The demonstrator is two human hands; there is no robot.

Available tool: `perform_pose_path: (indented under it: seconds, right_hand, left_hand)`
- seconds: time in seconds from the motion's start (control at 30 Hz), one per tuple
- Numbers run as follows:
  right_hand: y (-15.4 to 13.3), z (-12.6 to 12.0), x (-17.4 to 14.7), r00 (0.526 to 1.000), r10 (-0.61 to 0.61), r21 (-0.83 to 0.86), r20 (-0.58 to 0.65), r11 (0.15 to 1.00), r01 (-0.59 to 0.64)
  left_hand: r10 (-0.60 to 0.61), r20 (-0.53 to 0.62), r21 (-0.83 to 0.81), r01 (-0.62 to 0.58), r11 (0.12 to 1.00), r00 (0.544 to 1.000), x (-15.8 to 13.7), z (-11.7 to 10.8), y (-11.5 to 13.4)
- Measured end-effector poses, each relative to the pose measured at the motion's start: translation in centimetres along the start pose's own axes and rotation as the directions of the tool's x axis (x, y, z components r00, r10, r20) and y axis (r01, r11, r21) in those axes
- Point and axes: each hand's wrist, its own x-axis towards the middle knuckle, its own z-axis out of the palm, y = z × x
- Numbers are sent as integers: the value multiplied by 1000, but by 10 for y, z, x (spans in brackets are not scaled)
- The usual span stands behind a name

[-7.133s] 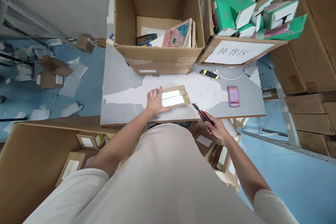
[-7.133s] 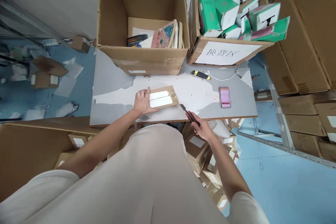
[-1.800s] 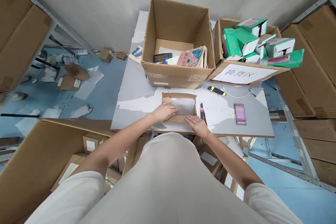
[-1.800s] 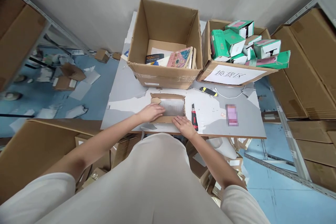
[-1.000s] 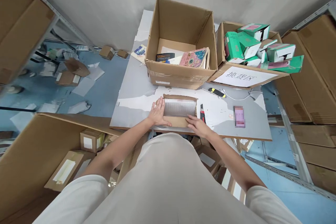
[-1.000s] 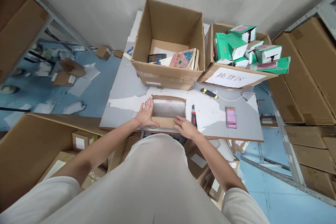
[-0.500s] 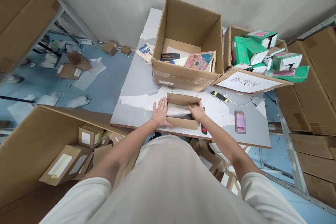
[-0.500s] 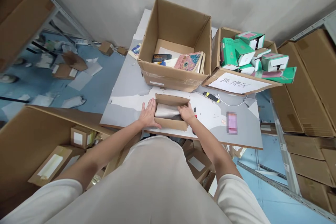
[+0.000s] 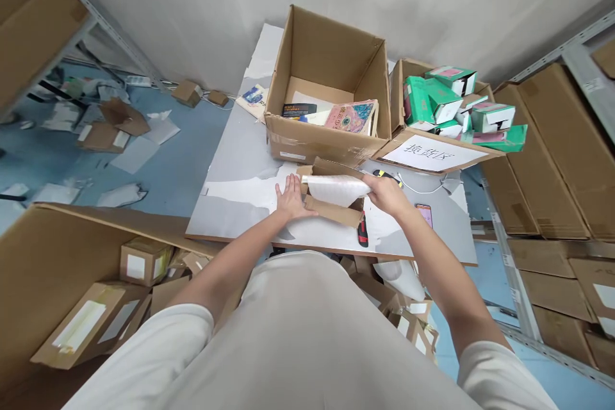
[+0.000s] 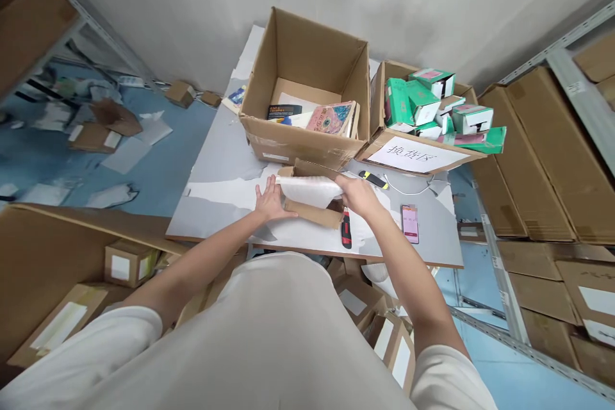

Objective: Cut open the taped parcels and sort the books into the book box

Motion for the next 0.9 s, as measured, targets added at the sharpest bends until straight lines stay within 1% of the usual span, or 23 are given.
perform_pose_path:
  seconds: [0.07,0.13,0.17,0.2,0.23,0.27,0.3,0.33,0.37,0.4,0.43,0.47,0.5,0.53,0.57,0.6,0.67,0.7,0.73,0.77,0.8,0.83,0.9]
  right_hand:
    - [4,-23,-12,994,-4,105,-108,994,15]
    - [8,-50,-26,975,-25,237,-221,968,78]
    - [9,-65,-32,964,-39,296,-264,948,119]
    - [11,-79,-38,955,-52,346,-293,925,156]
    - [13,-92,-41,950,-64,390,-306,902,186]
    - [14,-103,-43,950,-79,432,-301,877,209]
    - [15,-112,-41,954,-100,475,-281,850,229]
    - [15,-119,-37,959,-130,518,-252,819,247]
    - [14,-122,-30,961,-164,558,-221,788,263]
    - [10,-123,-20,961,-196,587,-195,762,274]
    - [4,-122,-9,959,-219,597,-179,751,283]
    - [-4,-119,3,957,-235,585,-171,757,290]
    - [-14,-114,15,954,-246,552,-170,779,299]
    - [-25,-109,27,950,-261,498,-169,809,311]
    - [-36,-104,37,943,-287,439,-166,835,331]
    - [-46,-101,45,933,-320,387,-165,849,360]
    - [-59,-99,52,906,-377,343,-190,840,421]
    - [-61,-99,52,896,-382,358,-228,823,442]
    - [-59,-100,48,889,-362,393,-282,801,451]
    - [-56,-99,42,884,-310,444,-350,776,448]
    - [-51,-96,35,878,-222,506,-425,745,434]
    - [-47,-90,26,863,-102,573,-494,708,412]
    - [-46,-70,8,817,157,702,-555,615,359]
  left_hand:
    - [10,5,-50,-10,999,1000,0,-2,7]
    - [18,-15,-154,-20,988,1000,-4,-7,8]
    - [25,-35,-238,-33,971,999,-8,-13,6]
    - [41,-68,-348,-62,935,997,-13,-21,2]
    - [62,-123,-477,-113,871,991,-20,-32,-3]
    - [82,-190,-604,-182,776,978,-28,-48,-9]
    - [98,-278,-716,-274,642,956,-37,-68,-14]
    - [86,-374,-782,-364,506,923,-47,-92,-19]
    - [78,-435,-809,-427,405,897,-58,-117,-21]
    - [71,-468,-814,-461,352,881,-69,-144,-20]
    - [72,-477,-816,-472,335,876,-79,-169,-16]
    - [104,-460,-818,-466,337,882,-88,-191,-9]
    - [168,-423,-818,-455,351,890,-95,-208,0]
    - [245,-382,-810,-450,376,891,-100,-219,10]
    - [281,-357,-793,-448,413,891,-104,-224,21]
    - [327,-319,-762,-446,469,890,-106,-224,30]
    - [373,-258,-689,-440,575,891,-106,-212,42]
    - [369,-249,-665,-435,607,895,-106,-204,44]
    - [345,-264,-662,-430,614,901,-105,-196,43]
    - [304,-292,-685,-420,595,907,-104,-189,39]
    - [256,-315,-728,-406,553,914,-103,-183,35]
    - [209,-326,-779,-388,493,922,-101,-178,29]
    - [147,-310,-865,-343,365,939,-99,-171,18]
